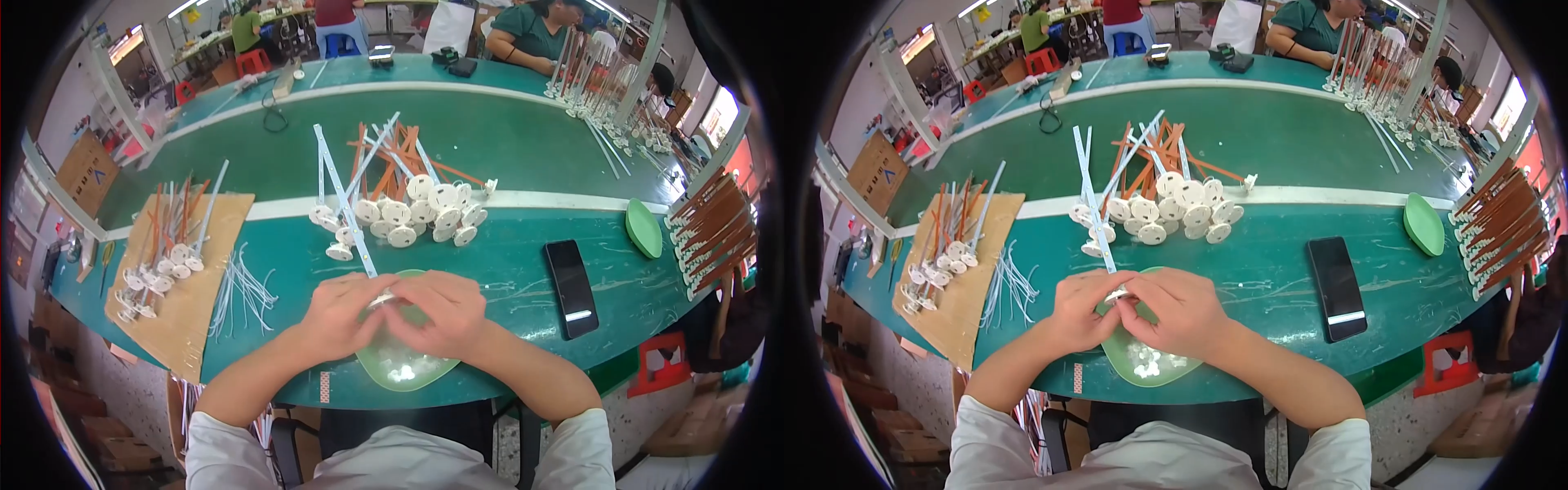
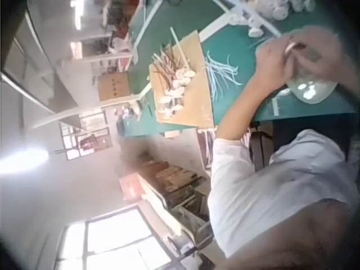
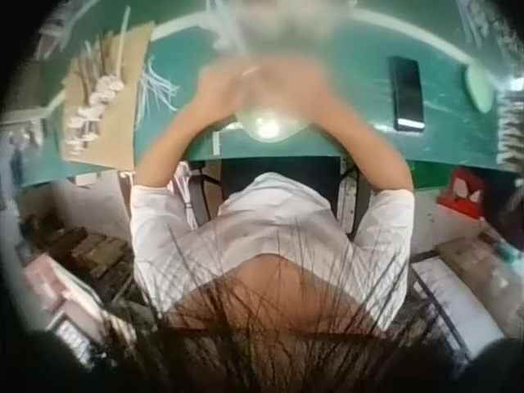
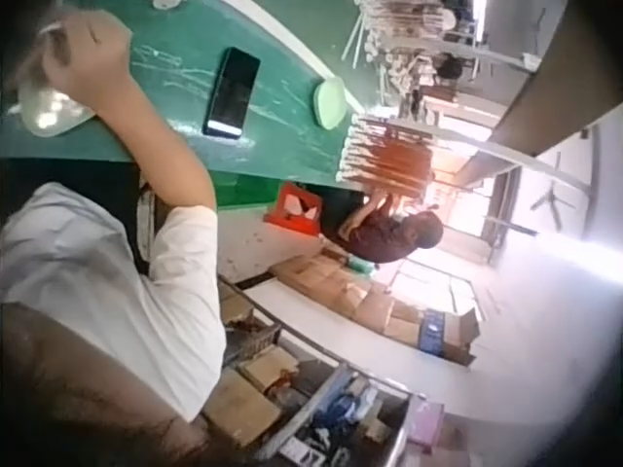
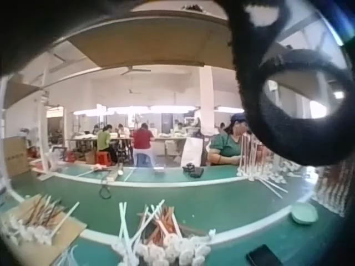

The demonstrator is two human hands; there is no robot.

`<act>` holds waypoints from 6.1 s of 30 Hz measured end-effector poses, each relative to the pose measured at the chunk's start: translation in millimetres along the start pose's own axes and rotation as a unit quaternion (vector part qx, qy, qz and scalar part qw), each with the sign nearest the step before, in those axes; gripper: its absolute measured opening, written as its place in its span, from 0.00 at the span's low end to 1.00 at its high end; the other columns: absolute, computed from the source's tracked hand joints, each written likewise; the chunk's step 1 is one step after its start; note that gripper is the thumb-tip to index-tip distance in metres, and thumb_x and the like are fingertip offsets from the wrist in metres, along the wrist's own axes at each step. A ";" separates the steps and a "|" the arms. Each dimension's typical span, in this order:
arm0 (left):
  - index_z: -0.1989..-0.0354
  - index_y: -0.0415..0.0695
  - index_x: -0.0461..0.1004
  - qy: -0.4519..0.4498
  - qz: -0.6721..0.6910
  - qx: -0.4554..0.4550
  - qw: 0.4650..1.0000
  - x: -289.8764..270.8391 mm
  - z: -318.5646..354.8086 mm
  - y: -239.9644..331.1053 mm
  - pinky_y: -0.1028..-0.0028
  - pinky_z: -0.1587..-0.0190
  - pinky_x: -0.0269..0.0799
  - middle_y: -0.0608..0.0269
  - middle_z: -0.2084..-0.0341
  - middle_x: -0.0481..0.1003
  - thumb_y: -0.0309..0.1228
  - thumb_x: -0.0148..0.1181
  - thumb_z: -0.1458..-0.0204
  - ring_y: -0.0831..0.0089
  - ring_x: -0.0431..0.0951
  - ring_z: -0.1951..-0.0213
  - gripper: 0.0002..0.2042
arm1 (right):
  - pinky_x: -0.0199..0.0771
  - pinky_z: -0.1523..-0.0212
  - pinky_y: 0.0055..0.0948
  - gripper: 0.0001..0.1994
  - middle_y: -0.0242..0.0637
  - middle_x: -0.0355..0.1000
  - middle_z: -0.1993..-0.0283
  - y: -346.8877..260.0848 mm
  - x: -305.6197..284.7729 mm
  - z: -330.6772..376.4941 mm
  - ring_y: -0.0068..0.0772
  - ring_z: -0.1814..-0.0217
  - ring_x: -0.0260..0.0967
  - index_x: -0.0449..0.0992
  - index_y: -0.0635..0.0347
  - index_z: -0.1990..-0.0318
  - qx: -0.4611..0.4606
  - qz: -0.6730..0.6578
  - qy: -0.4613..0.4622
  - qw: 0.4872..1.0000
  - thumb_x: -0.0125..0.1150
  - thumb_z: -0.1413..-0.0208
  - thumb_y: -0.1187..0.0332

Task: Assembling plastic disc and rod components using cable ties on a production line.

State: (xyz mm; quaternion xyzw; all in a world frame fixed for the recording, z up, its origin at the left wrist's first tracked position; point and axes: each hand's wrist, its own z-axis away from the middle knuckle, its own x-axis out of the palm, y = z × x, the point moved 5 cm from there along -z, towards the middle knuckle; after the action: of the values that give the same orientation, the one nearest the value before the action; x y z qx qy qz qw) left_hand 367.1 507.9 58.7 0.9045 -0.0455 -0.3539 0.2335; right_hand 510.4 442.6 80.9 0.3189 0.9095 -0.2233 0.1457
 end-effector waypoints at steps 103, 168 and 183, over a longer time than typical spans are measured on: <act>0.64 0.38 0.77 0.052 0.203 -0.131 0.969 -21.0 -1.6 -9.4 0.75 0.61 0.76 0.58 0.70 0.81 0.16 0.68 0.53 0.75 0.81 0.67 0.09 | 0.81 0.70 0.25 0.05 0.40 0.82 0.66 8.5 -0.4 -2.5 0.30 0.68 0.81 0.84 0.63 0.62 0.227 -0.112 -0.134 0.958 0.67 0.47 0.75; 0.38 0.39 0.73 0.026 0.273 -0.173 0.946 -0.8 4.8 -5.7 0.76 0.56 0.75 0.59 0.60 0.82 0.20 0.62 0.43 0.80 0.80 0.60 0.22 | 0.76 0.72 0.35 0.10 0.45 0.77 0.68 -16.2 3.9 3.0 0.45 0.72 0.75 0.78 0.65 0.64 -0.013 0.076 -0.008 0.997 0.63 0.56 0.84; 0.48 0.38 0.76 0.004 -0.297 -0.305 0.905 -252.4 80.8 -87.1 0.60 0.55 0.75 0.48 0.61 0.80 0.38 0.57 0.39 0.55 0.81 0.60 0.17 | 0.79 0.68 0.35 0.07 0.40 0.79 0.68 -8.3 -6.6 -2.1 0.42 0.68 0.78 0.80 0.62 0.66 0.011 0.011 0.001 1.000 0.70 0.54 0.76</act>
State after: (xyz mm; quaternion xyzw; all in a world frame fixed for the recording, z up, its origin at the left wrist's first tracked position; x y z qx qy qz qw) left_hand 118.4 616.1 123.7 0.7617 0.3369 -0.4000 0.3824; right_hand 509.8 434.6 88.0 0.3308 0.9034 -0.2314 0.1442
